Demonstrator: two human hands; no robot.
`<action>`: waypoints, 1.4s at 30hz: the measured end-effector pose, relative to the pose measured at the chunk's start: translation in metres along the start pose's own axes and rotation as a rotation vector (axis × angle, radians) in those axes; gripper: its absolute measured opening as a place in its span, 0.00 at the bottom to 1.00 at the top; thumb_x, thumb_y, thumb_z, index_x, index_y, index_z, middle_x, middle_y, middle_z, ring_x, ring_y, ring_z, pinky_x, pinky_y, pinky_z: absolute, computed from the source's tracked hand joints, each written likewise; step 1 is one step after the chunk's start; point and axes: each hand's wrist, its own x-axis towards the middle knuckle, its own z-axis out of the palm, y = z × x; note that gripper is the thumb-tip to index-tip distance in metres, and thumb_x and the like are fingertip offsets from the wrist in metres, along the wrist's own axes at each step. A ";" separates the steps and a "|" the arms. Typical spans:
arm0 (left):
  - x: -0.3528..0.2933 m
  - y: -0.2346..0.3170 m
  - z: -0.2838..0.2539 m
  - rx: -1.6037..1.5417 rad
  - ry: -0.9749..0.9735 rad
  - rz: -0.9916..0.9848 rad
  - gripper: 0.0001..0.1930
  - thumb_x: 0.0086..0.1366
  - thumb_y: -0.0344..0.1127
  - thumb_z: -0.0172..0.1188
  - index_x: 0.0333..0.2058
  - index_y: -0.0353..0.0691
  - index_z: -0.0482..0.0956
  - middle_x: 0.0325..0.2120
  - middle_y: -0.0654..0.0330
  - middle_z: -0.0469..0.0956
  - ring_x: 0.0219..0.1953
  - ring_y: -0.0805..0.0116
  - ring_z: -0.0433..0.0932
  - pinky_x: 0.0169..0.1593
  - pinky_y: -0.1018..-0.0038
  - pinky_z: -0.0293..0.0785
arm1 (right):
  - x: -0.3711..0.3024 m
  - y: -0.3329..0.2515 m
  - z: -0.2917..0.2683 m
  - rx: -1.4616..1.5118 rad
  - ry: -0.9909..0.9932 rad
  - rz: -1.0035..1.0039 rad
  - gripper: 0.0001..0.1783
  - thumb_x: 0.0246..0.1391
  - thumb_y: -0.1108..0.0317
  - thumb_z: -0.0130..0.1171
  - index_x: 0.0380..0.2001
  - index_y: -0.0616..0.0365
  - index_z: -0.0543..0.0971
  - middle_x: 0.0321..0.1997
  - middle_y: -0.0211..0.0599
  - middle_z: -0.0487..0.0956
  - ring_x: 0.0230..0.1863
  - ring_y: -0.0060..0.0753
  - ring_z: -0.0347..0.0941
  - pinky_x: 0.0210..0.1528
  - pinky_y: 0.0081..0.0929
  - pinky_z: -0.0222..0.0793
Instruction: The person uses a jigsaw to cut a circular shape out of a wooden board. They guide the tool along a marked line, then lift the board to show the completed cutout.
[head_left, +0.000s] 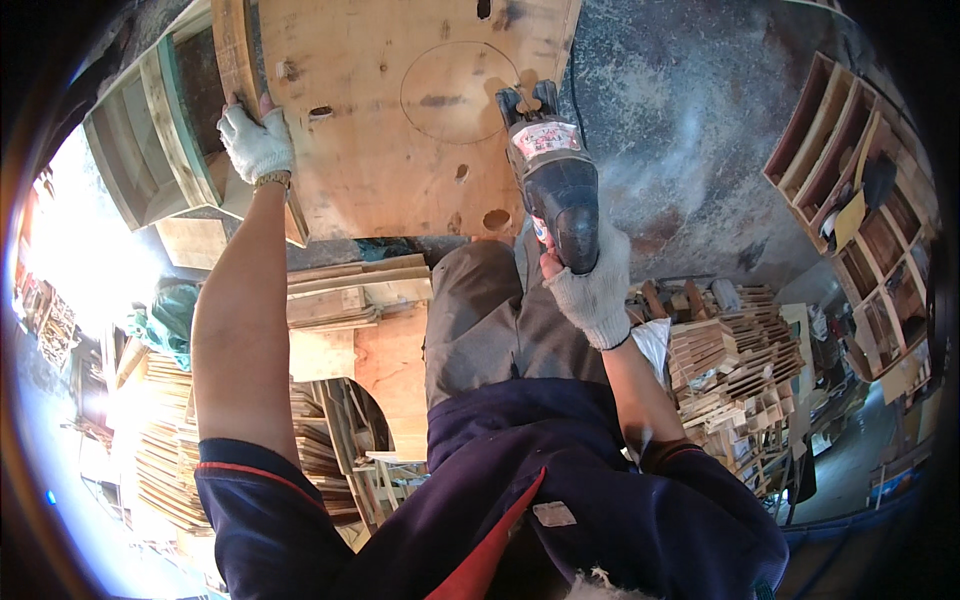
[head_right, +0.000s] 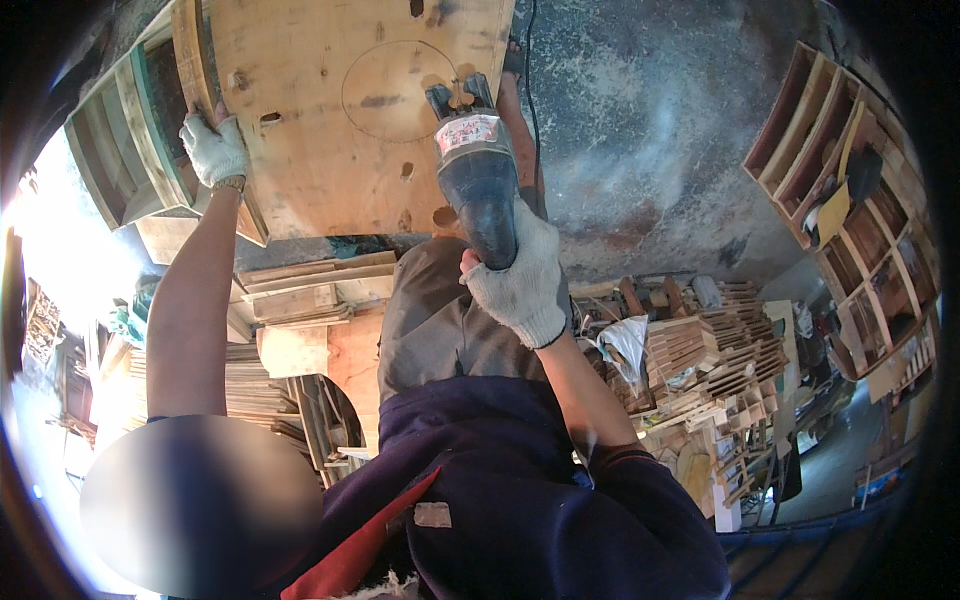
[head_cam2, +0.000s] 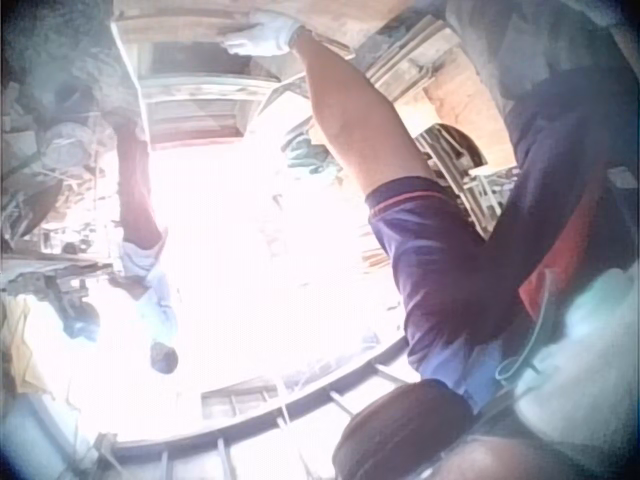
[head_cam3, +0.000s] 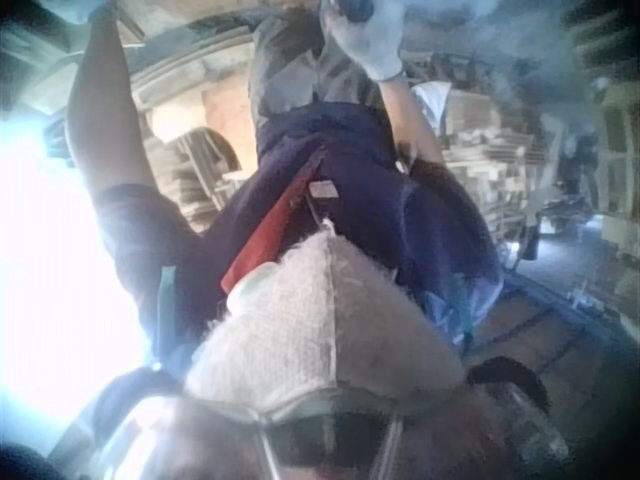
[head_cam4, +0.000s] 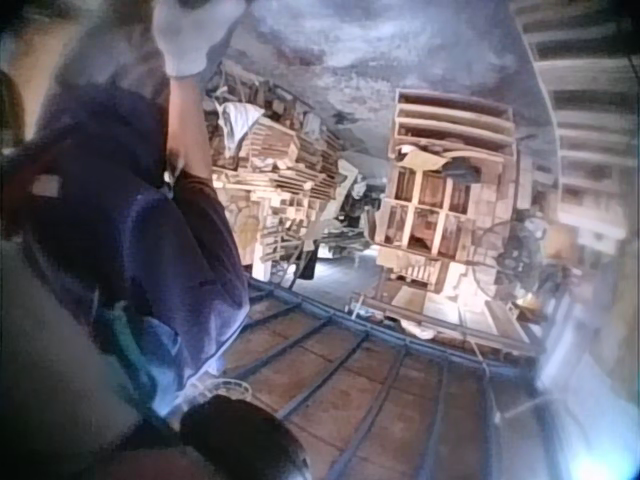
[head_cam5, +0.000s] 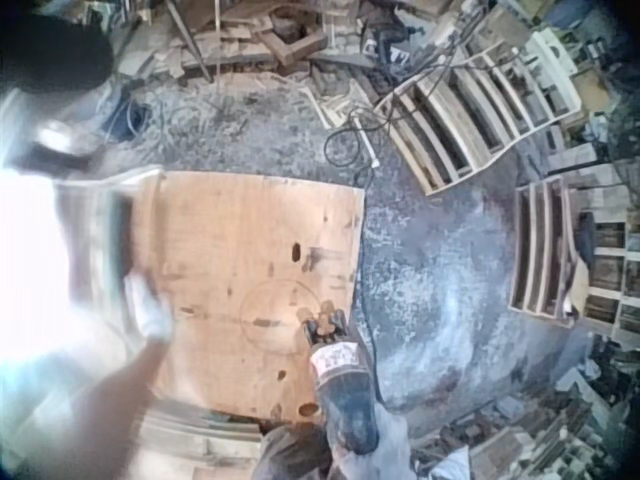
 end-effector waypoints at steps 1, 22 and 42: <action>0.001 -0.001 0.000 0.008 -0.005 -0.011 0.35 0.70 0.57 0.57 0.62 0.31 0.67 0.58 0.37 0.71 0.62 0.37 0.69 0.64 0.51 0.67 | 0.004 0.000 0.000 -0.001 -0.003 -0.014 0.16 0.38 0.71 0.67 0.35 0.60 0.79 0.24 0.40 0.80 0.24 0.38 0.80 0.32 0.34 0.76; -0.002 -0.005 0.004 -0.011 0.020 -0.007 0.36 0.68 0.57 0.59 0.62 0.31 0.69 0.59 0.36 0.72 0.62 0.37 0.69 0.64 0.51 0.67 | 0.036 0.010 0.046 -0.017 0.252 0.250 0.13 0.50 0.67 0.71 0.36 0.63 0.83 0.29 0.41 0.84 0.31 0.38 0.83 0.37 0.36 0.76; -0.002 0.000 0.001 -0.024 0.049 0.014 0.36 0.67 0.57 0.60 0.62 0.31 0.70 0.57 0.36 0.73 0.61 0.38 0.70 0.63 0.51 0.68 | 0.053 -0.013 0.022 -0.362 0.121 0.134 0.17 0.46 0.66 0.70 0.39 0.61 0.82 0.30 0.45 0.84 0.29 0.46 0.83 0.35 0.39 0.77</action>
